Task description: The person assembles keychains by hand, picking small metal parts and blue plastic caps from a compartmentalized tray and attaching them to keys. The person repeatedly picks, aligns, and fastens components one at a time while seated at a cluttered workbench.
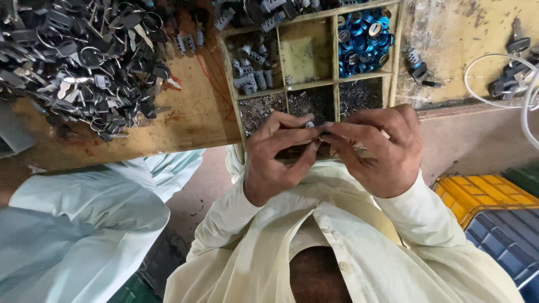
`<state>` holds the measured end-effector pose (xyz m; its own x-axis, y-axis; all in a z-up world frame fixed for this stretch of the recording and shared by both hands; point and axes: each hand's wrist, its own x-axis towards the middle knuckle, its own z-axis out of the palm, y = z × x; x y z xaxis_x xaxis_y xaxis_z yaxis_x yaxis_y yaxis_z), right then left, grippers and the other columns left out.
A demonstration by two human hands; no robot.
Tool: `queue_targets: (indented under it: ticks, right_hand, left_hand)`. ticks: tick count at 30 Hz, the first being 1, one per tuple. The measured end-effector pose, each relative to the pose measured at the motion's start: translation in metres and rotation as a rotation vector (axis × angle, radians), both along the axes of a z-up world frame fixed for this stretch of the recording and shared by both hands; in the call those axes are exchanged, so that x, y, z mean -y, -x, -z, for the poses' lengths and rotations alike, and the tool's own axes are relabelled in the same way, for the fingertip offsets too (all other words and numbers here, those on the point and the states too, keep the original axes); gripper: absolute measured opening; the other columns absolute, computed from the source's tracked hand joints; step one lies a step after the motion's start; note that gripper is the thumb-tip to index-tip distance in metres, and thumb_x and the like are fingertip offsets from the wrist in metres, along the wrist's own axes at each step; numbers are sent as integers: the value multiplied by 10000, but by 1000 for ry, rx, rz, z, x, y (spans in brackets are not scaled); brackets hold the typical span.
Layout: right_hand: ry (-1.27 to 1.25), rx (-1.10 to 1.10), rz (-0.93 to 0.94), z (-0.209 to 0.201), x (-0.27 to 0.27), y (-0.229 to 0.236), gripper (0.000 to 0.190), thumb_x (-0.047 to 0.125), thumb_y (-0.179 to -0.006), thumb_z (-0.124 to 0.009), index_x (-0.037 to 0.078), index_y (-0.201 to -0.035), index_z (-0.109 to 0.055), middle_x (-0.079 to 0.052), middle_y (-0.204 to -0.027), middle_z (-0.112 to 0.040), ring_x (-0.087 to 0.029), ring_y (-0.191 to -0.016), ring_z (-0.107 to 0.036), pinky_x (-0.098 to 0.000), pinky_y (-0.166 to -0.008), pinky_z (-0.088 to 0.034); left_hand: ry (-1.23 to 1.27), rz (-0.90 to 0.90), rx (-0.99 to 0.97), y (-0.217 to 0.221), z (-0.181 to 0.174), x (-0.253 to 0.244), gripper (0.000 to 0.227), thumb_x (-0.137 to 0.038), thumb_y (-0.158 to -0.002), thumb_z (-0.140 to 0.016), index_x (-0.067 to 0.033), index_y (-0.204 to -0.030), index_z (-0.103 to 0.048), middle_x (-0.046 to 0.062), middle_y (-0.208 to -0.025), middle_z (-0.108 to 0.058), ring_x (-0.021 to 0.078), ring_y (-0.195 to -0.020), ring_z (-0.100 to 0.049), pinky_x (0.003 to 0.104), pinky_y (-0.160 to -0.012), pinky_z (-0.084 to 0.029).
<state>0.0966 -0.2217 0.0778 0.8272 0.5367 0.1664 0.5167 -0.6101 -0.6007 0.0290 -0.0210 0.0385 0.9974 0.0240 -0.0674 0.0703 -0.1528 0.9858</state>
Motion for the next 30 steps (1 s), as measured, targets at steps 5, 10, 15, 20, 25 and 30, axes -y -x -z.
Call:
queue_targets:
  ticks: [5, 10, 15, 20, 25, 30]
  right_hand:
    - [-289, -595, 120, 10, 11, 0, 228, 6, -841, -861, 86, -1018, -743, -47, -1020, -722, -124, -802, -651, -234, -674, -498]
    - [-580, -920, 162, 12, 16, -1, 173, 13, -893, -696, 90, -1033, -630, -72, -1160, -705, -96, -958, -702, -221, -798, -588]
    - [-211, -514, -120, 13, 12, -8, 162, 5, -923, -725, 39, -1081, -737, -95, -1029, -678, -191, -890, -665, -299, -742, -545]
    - [-459, -814, -269, 35, 21, -3, 220, 43, -989, -663, 42, -1208, -678, -107, -1143, -659, -206, -1026, -639, -313, -854, -528]
    - [-814, -1745, -96, 52, 22, 20, 464, 111, -1002, -667, 82, -1445, -531, -61, -1105, -584, -118, -854, -559, -255, -706, -487]
    - [-618, -1169, 5, 34, 29, 9, 501, 160, -950, -772, 66, -1389, -550, -41, -1160, -597, -94, -976, -600, -244, -810, -532]
  left_hand:
    - [10, -7, 16, -8, -10, -5, 360, -24, -901, -785, -64, -1255, -735, 101, -1147, -680, 245, -1152, -733, 326, -1046, -604]
    - [-33, 4, -5, -8, -10, -6, 366, -48, -891, -790, -72, -1250, -721, 94, -1131, -701, 222, -1074, -724, 326, -992, -599]
    - [-33, 51, 6, -5, -7, -7, 371, -65, -900, -799, -71, -1262, -714, 101, -1163, -708, 207, -1069, -727, 310, -965, -606]
    - [-14, 80, -33, 5, 0, -8, 374, -129, -848, -889, -58, -1189, -752, 91, -1113, -728, 159, -964, -717, 277, -843, -600]
    - [196, 129, 68, 17, 10, -3, 361, -146, -820, -916, -91, -1145, -769, 47, -1073, -728, 143, -867, -662, 259, -766, -550]
    - [263, 47, -69, 22, 15, 12, 315, -114, -850, -892, -97, -1148, -790, 3, -932, -632, 90, -808, -607, 259, -735, -524]
